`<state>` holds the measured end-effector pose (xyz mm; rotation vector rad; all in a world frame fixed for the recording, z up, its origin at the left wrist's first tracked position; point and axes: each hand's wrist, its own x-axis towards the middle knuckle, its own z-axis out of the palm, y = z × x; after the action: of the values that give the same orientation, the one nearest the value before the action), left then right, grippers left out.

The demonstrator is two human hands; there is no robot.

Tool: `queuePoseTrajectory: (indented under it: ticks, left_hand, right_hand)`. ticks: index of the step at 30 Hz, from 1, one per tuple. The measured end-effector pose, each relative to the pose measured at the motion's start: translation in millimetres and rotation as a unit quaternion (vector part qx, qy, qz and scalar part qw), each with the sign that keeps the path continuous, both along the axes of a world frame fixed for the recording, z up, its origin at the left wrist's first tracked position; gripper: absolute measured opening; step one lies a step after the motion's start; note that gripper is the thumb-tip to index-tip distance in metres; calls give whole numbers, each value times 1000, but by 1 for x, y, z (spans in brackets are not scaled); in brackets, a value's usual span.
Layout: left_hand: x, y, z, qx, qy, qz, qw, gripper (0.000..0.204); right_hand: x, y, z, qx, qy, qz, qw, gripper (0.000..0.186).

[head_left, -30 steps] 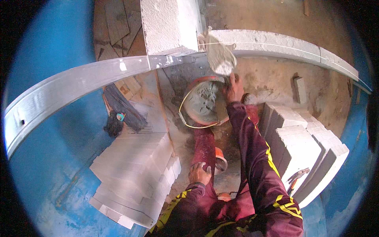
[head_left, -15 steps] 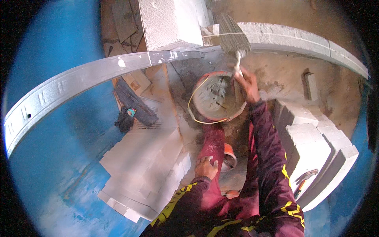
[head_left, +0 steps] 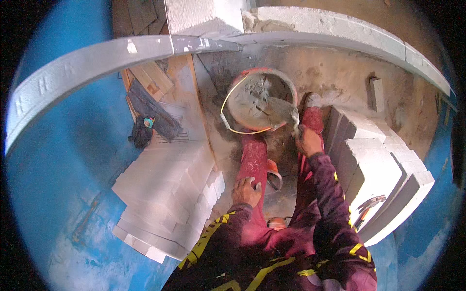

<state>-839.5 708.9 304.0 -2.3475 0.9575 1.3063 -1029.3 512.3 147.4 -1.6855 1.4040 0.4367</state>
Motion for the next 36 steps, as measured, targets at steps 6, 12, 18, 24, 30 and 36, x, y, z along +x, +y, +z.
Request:
queuePoseTrajectory:
  ticks: [6,12,18,24,30,36]
  left_hand:
    - [-3,18,-4,-17,-2,3,1000,40]
    - [-6,29,-2,-11,-7,40,999,40]
    - [-9,29,-2,-21,-18,47,999,38]
    - [-14,32,-5,-47,-19,43,998,38]
    - [-21,22,-3,-1,-24,54,998,38]
    - [-19,-2,-5,37,-21,51,998,43]
  right_hand:
    - [64,-4,-73,-161,33,40,986,27]
    - [123,24,-103,38,26,105,993,30]
    - [94,26,-99,107,-28,49,993,52]
    - [31,-24,-84,58,-160,125,977,45]
    - [18,-71,-36,65,-207,128,968,48]
    - [12,-144,69,151,-296,112,936,43]
